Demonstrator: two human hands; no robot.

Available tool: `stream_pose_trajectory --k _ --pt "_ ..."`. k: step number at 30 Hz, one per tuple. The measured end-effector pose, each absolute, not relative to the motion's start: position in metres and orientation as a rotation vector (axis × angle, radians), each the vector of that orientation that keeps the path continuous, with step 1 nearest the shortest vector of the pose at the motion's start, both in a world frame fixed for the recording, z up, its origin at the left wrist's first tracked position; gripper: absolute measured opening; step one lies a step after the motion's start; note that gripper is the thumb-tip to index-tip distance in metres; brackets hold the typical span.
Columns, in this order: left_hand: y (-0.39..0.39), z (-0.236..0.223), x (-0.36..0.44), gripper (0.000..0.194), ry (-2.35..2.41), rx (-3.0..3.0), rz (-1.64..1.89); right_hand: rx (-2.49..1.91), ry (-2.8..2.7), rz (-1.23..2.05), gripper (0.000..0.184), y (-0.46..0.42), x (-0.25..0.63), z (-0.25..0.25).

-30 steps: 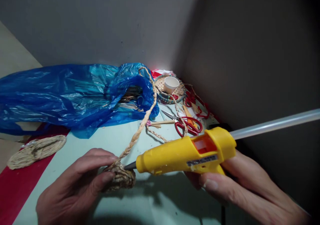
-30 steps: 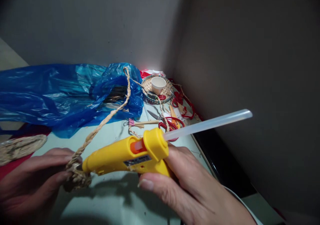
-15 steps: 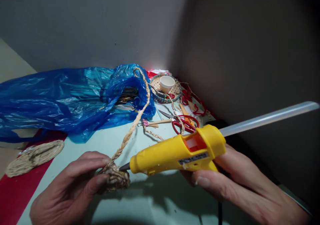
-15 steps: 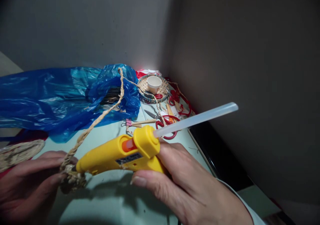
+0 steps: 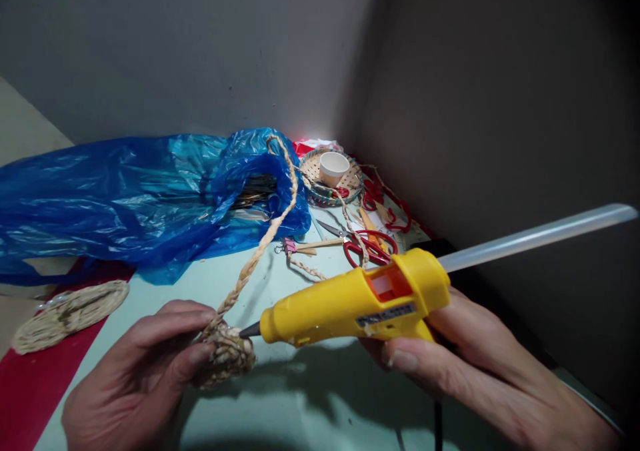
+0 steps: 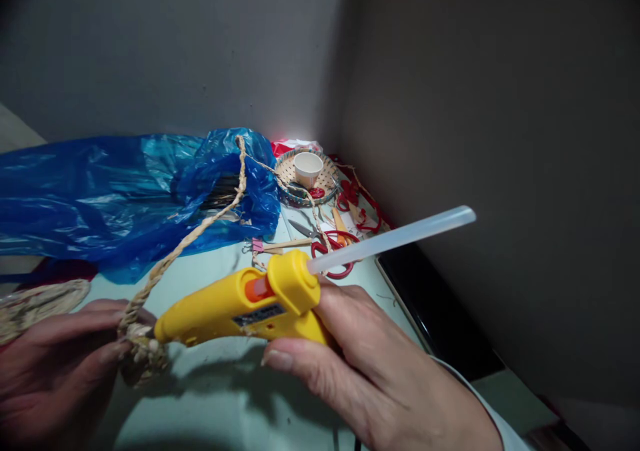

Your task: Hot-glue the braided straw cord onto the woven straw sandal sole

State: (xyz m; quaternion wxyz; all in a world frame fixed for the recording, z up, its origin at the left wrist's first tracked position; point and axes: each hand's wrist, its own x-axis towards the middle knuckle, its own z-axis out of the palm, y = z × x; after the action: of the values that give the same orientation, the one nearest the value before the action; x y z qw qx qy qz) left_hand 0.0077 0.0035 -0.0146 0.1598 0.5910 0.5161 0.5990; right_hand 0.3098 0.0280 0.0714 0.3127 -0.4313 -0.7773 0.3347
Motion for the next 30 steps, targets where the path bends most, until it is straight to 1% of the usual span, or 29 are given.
stream_pose_trajectory --k 3,8,18,23,27,30 --pt "0.002 -0.013 0.009 0.018 1.502 1.695 1.722 -1.052 -2.051 0.942 0.014 0.028 0.31 0.071" --pt "0.001 -0.013 0.007 0.02 1.52 1.676 1.718 -1.063 -2.04 0.964 0.009 0.028 0.31 0.07" --pt "-0.002 -0.011 0.017 0.016 1.605 1.474 1.73 -1.033 -2.063 0.975 0.017 0.029 0.308 0.072" --pt "-0.003 -0.01 0.019 0.015 1.56 1.481 1.727 -0.968 -2.036 0.931 0.01 0.029 0.306 0.069" --pt "-0.007 -0.002 0.031 0.011 1.627 1.219 1.701 -0.917 -2.035 0.898 0.009 0.027 0.307 0.065" --pt "-0.009 0.003 0.039 0.012 1.645 1.169 1.694 -0.896 -2.045 0.871 0.008 0.028 0.309 0.063"
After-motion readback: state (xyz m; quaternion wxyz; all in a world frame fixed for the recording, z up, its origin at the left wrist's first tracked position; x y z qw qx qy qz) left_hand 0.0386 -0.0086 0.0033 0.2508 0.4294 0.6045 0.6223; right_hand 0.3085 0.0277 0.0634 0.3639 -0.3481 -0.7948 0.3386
